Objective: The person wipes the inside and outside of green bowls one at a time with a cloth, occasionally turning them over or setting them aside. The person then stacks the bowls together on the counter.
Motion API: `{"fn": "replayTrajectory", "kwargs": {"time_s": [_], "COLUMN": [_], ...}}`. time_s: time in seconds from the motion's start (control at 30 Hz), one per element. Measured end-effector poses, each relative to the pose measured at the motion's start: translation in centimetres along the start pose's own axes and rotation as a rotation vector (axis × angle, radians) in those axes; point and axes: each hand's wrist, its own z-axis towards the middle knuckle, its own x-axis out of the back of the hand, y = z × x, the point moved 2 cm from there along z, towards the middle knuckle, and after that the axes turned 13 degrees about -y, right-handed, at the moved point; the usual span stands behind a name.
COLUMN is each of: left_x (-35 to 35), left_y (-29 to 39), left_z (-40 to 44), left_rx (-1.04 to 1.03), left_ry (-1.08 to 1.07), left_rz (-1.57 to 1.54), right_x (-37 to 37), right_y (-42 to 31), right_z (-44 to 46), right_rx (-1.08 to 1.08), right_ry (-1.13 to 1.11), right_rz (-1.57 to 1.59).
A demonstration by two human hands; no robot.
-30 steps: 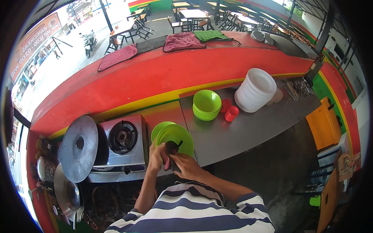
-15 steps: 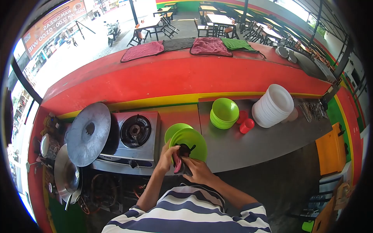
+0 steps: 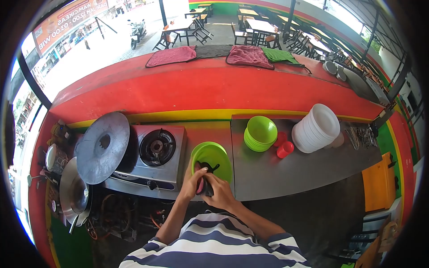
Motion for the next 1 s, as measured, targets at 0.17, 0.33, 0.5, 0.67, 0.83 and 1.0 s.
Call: {"fn": "replayTrajectory", "kwargs": {"time_s": [0.17,0.33,0.5,0.67,0.83,1.0], "left_x": [3.5,4.3,3.5,-1.1,-1.9,-0.9], "left_y": [-0.6,2.4,2.2,1.9,1.3,0.2], "left_z": [-0.2,-0.7,-0.7,0.5,0.1,0.4], "left_rx": [0.152,-0.181,-0.004,0.237,0.137,0.034], "left_ry": [-0.074,-0.260,-0.168,-0.105,-0.079,0.038], "left_rz": [-0.307,0.053,-0.061,-0.044,0.070,0.281], "right_x": [0.0,3.9,6.4,2.2,3.5,0.9], "right_y": [0.9,2.3,2.3,2.4,4.7,4.6], "right_z": [-0.8,-1.3,-0.8,0.5,0.3,-2.0], "right_rx": [0.164,0.367,0.046,-0.001,-0.077,-0.228], "right_ry": [-0.165,-0.403,-0.227,-0.023,0.204,0.013], "right_rz": [-0.140,-0.088,0.240,-0.147,-0.474,-0.247]}}
